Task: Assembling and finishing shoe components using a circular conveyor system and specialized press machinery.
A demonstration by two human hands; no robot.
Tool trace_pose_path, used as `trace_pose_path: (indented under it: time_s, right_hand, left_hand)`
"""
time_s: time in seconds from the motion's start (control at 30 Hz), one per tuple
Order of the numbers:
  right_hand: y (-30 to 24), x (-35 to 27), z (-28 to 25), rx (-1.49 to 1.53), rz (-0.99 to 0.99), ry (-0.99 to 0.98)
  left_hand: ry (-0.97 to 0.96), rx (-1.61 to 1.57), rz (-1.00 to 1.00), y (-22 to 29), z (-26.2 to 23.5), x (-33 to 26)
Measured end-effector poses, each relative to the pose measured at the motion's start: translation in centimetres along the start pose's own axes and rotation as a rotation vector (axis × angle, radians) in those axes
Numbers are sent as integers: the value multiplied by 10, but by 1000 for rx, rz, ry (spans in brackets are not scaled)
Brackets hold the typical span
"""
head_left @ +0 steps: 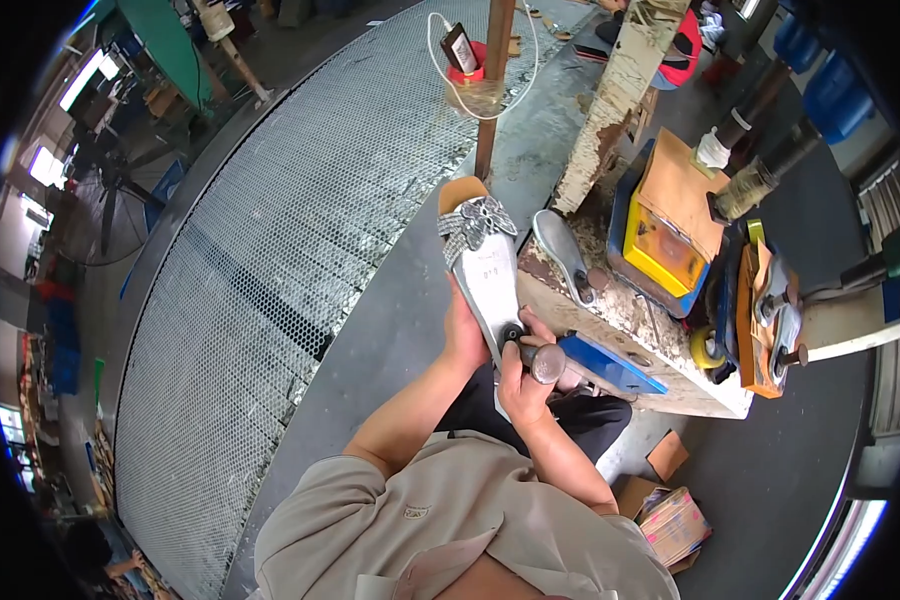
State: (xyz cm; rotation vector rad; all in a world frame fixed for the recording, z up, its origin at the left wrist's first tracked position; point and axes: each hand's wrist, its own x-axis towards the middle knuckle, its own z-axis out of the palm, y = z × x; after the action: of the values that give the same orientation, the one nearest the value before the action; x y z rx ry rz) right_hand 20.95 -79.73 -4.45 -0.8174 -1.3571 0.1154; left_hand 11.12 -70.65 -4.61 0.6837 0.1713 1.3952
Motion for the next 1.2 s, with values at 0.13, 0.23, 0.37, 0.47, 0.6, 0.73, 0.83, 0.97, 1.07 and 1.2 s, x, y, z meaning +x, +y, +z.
trace_pose_path:
  time_s: [0.13, 0.23, 0.37, 0.47, 0.6, 0.73, 0.83, 0.97, 1.07, 1.2]
  right_hand:
    - [1, 2, -13, 7, 0, 27]
    - [-8, 0, -19, 46, -16, 44]
    - [-13, 0, -20, 33, -25, 58]
    - [-15, 1, -22, 30, -9, 63]
    - [-11, 0, -30, -55, 3, 50]
    - [2, 18, -36, 106, 396, 17]
    - [29, 26, -41, 182, 440, 62]
    - [42, 17, -47, 372, 509, 170]
    - [39, 15, -42, 346, 503, 203]
    - [48, 14, -43, 326, 497, 199]
  left_hand:
    - [21, 103, 9, -7, 37, -26]
    - [-13, 130, 10, -13, 31, -33]
    - [-96, 107, -44, -7, 41, -46]
    - [-84, 78, -19, -10, 46, -51]
    - [-39, 34, -18, -20, 45, -53]
    - [-210, -27, -55, -12, 50, -27]
    - [-104, -5, -105, -15, 51, -12]
    - [-54, 76, -128, -28, 56, -14]
    - [-79, 61, -135, -35, 48, -11]
    - [-75, 60, -143, -43, 48, -10]
